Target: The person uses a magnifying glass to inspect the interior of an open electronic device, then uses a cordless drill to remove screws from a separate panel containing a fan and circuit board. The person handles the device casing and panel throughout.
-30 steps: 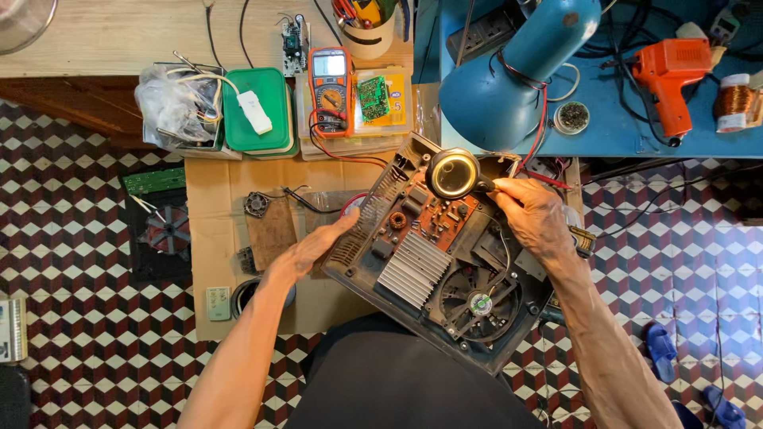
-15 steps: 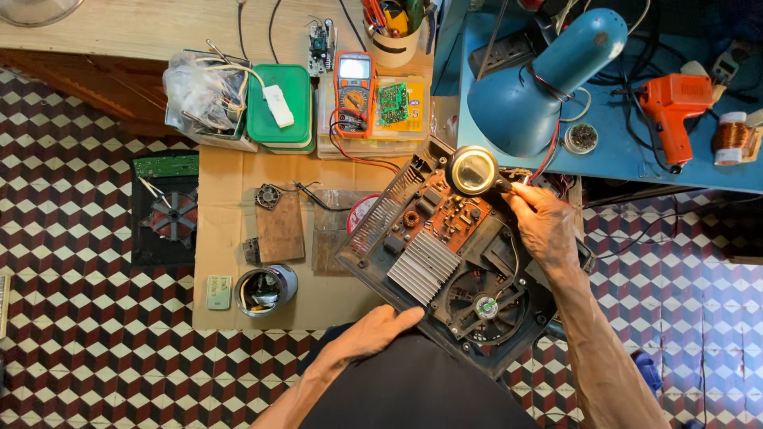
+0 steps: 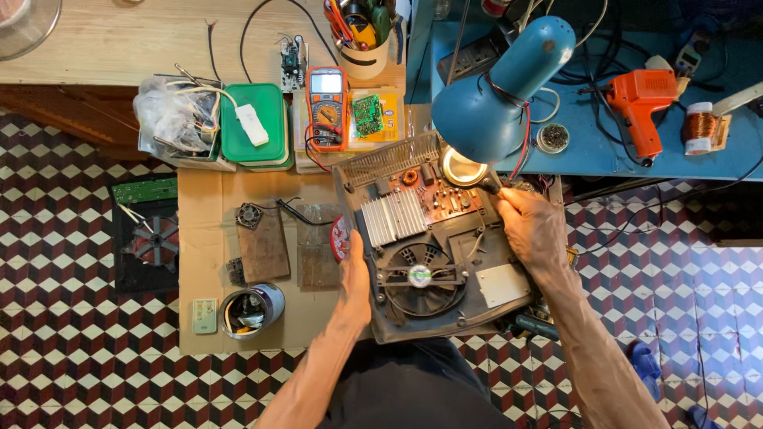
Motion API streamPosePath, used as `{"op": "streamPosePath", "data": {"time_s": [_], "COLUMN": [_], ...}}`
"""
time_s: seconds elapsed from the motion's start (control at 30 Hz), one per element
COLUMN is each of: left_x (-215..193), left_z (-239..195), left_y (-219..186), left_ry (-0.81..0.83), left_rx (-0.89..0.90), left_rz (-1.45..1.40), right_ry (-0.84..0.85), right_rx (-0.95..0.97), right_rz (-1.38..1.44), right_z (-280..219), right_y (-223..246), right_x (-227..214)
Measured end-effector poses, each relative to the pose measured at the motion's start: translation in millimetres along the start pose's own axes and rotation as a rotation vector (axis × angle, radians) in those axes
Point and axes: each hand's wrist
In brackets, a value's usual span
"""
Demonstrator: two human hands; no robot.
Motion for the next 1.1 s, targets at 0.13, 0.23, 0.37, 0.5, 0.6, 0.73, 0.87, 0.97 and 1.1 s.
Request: {"op": "streamPosePath", "data": {"time_s": [0.13, 0.23, 0.37, 0.5, 0.6, 0.73, 0.87, 0.97, 1.1], "left_x": [-15, -30, -36, -28, -19, -7, 2, 4, 2], "left_z": [23, 29, 28, 25, 26, 23, 14, 8, 10], "left_y": [-25, -40, -68, -88, -99, -110, -119, -122, -124], "left_ry": [-0.118, -0.196, -0.268, -0.263, -0.256, -0.264, -0.267, -0.224, -0.214], "left_rx": [0.272, 0.446, 0.653, 0.638, 0.754, 0.853, 0.768, 0.713, 0.864], "left_rz": [0.326, 0.650, 0.811, 0.924, 0.955, 1.002, 1.075, 1.033, 1.012], "right_ry": [0.042, 0.020, 0.033, 0.032, 0.020, -0.030, -0.021, -0.024, -0.018], "right_rx": [0.000, -0.097, -0.032, 0.019, 0.023, -0.013, 0.039, 0.043, 0.076], "right_rz": [0.064, 0.140, 0.108, 0.106, 0.100, 0.152, 0.147, 0.154, 0.170], "right_z": [-6, -15, -22, -24, -26, -28, -31, -32, -34], "right_y": [17, 24, 32, 26, 20, 16, 15, 17, 22], "right_x": [3, 9, 18, 20, 20, 19, 20, 19, 19]}}
Point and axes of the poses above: each hand's wrist, its own z-axis towards the middle knuckle, its own x-axis out of the palm, y = z × x
